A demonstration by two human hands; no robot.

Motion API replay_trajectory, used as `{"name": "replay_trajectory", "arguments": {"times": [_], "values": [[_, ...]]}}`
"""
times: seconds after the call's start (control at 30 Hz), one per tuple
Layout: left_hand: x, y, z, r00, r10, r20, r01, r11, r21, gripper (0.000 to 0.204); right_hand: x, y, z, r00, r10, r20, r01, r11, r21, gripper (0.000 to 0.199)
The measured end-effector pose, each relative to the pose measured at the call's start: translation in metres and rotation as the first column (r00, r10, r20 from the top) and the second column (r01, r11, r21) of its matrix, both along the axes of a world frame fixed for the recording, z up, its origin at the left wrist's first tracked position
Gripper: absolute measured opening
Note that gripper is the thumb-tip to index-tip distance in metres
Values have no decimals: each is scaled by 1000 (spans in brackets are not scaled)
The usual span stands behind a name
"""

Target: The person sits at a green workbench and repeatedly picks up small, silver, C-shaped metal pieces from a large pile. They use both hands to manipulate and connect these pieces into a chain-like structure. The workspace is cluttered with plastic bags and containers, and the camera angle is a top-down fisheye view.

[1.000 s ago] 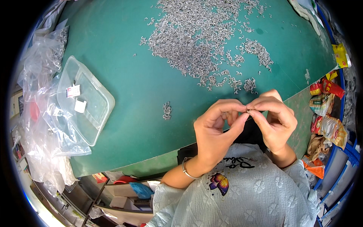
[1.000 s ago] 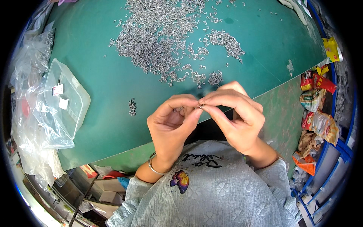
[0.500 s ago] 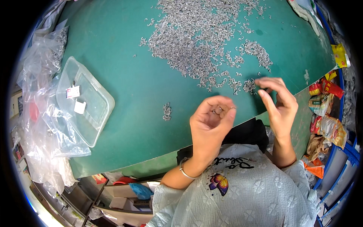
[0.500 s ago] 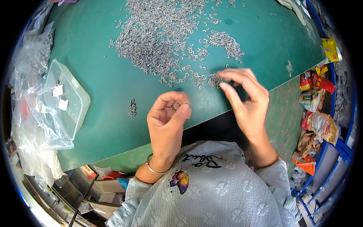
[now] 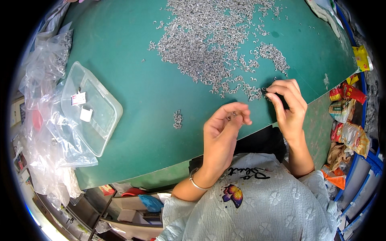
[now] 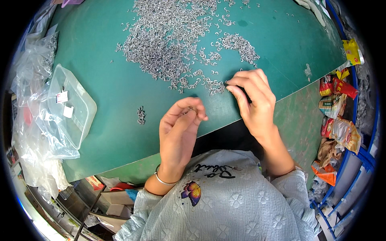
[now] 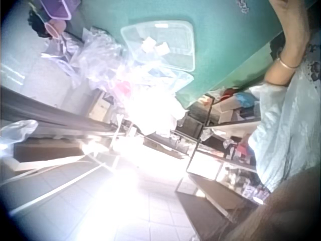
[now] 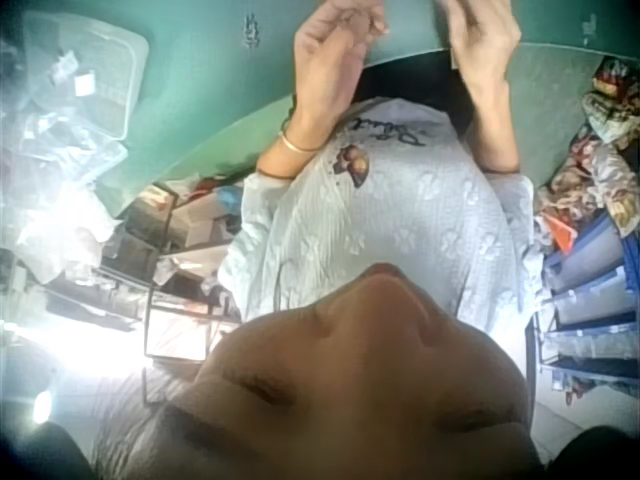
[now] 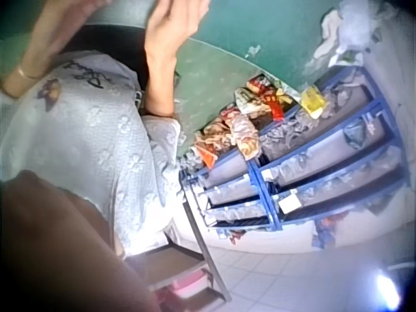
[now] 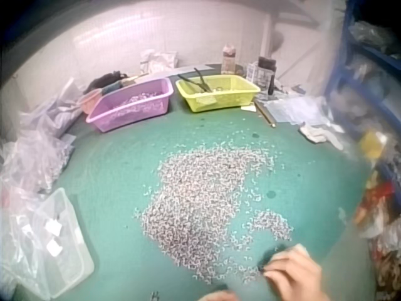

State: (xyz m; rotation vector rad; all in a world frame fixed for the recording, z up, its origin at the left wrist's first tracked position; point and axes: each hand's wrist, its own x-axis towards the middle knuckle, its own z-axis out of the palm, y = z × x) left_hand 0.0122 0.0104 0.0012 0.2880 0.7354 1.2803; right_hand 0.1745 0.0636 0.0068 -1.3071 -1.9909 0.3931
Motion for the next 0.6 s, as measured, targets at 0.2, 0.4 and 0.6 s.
{"name": "replay_trajectory", "arguments": {"times": [0.2,0.4,0.6], "values": [[5,-1,2,993,-70,-99,68,997,-23,18,-8,-12,3,816,-126,-565,-96,933,-347,12],[8,1,5,978,-66,-198,69,998,8,20,-13,-20,9,636,-233,-736,-264,830,-491,15],[5,-1,4,978,-160,-132,154,987,-51,21,-13,-22,13,776,11,-630,-294,891,-346,15]]}}
